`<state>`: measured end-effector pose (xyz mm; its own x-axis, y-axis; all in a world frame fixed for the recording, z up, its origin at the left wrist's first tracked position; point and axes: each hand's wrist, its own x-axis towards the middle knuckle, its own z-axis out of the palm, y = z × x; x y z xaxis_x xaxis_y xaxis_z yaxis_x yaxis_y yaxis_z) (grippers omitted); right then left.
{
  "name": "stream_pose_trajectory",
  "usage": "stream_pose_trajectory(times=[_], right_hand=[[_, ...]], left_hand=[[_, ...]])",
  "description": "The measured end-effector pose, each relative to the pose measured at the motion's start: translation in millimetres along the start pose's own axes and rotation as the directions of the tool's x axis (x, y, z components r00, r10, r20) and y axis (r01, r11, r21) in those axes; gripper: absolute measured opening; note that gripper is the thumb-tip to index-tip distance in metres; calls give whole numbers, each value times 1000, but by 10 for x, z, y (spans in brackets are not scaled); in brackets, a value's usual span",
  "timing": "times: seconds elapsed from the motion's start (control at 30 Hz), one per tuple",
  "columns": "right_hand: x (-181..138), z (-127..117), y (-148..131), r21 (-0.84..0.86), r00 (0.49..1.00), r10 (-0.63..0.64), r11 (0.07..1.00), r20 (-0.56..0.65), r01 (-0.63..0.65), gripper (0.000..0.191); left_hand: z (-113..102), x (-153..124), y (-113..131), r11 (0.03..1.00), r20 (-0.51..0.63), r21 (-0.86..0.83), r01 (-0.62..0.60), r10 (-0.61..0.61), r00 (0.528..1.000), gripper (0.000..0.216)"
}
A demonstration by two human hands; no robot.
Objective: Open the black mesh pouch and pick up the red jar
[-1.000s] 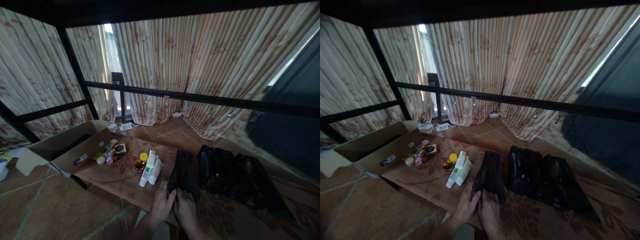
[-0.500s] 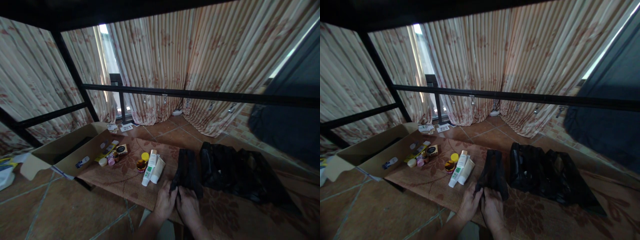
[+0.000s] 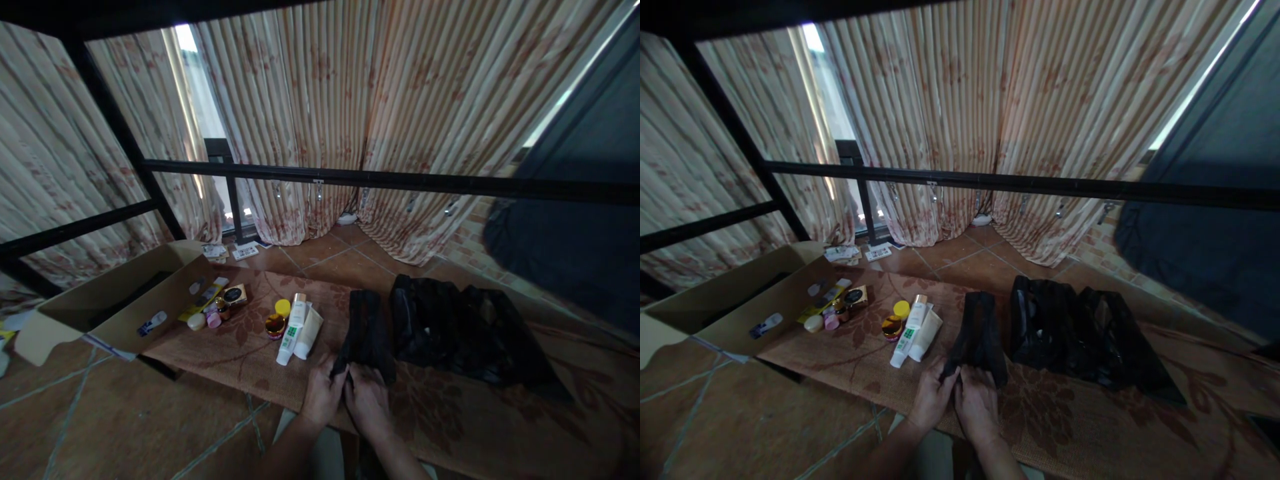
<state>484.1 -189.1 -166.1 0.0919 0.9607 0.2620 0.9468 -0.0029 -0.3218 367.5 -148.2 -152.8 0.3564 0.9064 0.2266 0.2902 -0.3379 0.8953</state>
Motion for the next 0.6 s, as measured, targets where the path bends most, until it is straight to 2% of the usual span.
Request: stream_pose_trajectory(times=[0.3,0.6], right_hand=[[-3,-44,-33,-18,1000,22,1000,-1,-22,18],[-2,-60,-44,-7,1000,27,1000,7,-27,22]], left_hand=[[-13,-4,18,1000,-16,14,-1,1,1000,23],[-25,-3,31,1000,-28,-4,-5,5,1000,30]])
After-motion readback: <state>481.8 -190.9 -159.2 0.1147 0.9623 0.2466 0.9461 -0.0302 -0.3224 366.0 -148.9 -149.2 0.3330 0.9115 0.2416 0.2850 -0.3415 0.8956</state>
